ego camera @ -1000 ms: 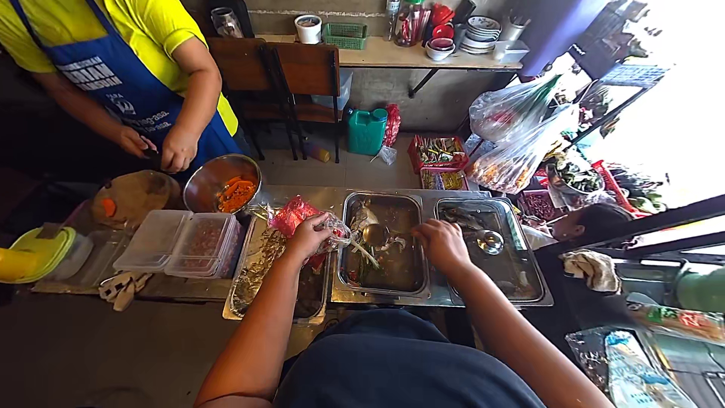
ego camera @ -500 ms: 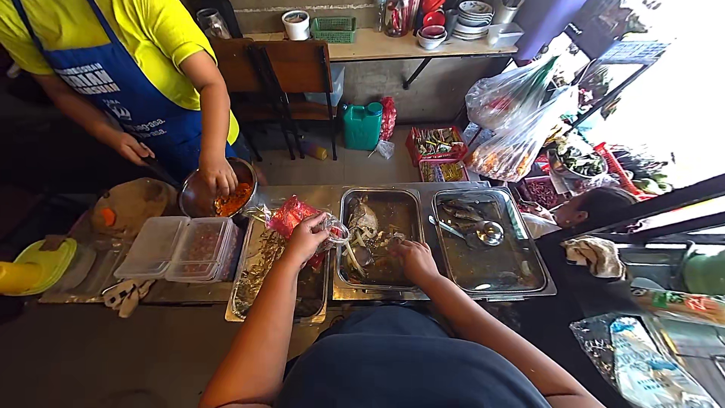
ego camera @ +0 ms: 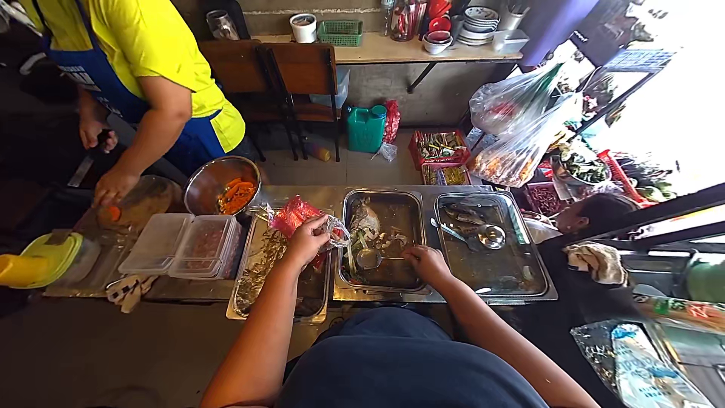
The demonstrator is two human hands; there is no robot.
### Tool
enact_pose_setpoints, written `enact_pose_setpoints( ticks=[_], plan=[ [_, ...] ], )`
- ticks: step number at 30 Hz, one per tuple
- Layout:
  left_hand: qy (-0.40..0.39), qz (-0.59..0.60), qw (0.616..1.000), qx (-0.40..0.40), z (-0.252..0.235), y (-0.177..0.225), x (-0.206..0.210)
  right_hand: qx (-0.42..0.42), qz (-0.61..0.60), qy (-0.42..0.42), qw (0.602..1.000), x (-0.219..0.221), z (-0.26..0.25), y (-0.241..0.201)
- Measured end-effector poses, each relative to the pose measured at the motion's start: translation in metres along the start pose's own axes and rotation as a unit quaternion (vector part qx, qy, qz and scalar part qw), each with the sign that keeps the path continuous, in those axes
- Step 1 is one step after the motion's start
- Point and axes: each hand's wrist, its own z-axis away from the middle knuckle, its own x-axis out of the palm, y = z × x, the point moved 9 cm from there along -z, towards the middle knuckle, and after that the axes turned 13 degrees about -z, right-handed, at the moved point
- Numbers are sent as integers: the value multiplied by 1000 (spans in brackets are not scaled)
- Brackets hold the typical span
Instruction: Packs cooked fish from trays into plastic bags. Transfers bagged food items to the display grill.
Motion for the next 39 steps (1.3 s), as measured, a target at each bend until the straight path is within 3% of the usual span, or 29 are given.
enact_pose_setpoints(
  ticks=[13,24,28,33,39],
  plan=[
    [-10,-12,1000,10,1,6,5,-31,92,-16,995,21,-1,-47],
    [-13,-7,1000,4,6,5,0,-13,-110,-22,994,40,-5,-13],
    [-14,-7,1000,12,7,7,1,-22,-144,7,989,21,2,-12],
    [-16,-15,1000,15,6,9,2,-50,-127,99,986,-28,21,-18],
    [-29,-56,998,24,1,15,7,-99,-121,210,965,-70,43,-57]
  ],
)
